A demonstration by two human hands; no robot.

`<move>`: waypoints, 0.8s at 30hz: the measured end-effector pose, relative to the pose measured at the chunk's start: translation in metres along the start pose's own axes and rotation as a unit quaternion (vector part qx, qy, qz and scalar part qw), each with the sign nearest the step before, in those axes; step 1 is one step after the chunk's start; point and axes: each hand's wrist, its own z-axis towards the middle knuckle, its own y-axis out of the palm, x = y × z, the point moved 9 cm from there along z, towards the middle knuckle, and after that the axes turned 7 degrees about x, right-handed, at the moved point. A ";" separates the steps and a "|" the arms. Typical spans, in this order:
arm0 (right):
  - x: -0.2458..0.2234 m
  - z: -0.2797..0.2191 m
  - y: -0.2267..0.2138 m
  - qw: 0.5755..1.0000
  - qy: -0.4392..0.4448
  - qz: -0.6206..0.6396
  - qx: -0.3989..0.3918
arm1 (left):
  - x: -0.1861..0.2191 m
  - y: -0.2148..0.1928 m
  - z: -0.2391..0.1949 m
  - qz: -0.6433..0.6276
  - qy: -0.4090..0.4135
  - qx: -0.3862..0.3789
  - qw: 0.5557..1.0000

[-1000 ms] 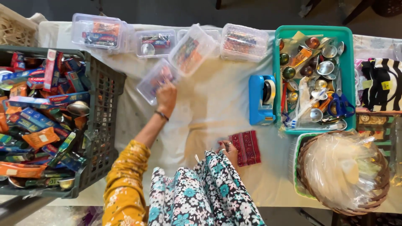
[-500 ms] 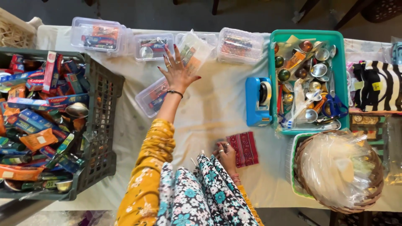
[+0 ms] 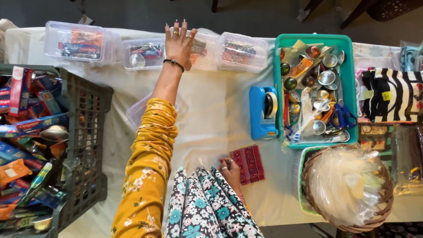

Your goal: The person wraps small plastic containers filled with items using bubble wrap and secures them with tape. They handle the containers and wrapping materials by hand, placing the finished packages on the table.

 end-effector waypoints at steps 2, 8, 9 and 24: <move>0.021 0.016 -0.006 0.999 -0.042 -0.006 -0.008 | 0.001 0.006 0.006 -0.037 -0.020 -0.041 0.998; 0.041 0.032 -0.012 0.997 -0.070 -0.014 -0.012 | -0.001 0.029 0.004 -0.135 -0.061 -0.125 0.981; 0.042 0.031 -0.010 0.998 -0.067 -0.013 -0.012 | -0.002 0.030 0.004 -0.141 -0.057 -0.125 0.980; 0.023 0.010 0.001 0.999 -0.050 -0.011 -0.006 | 0.004 0.060 -0.061 0.016 -0.044 0.259 0.965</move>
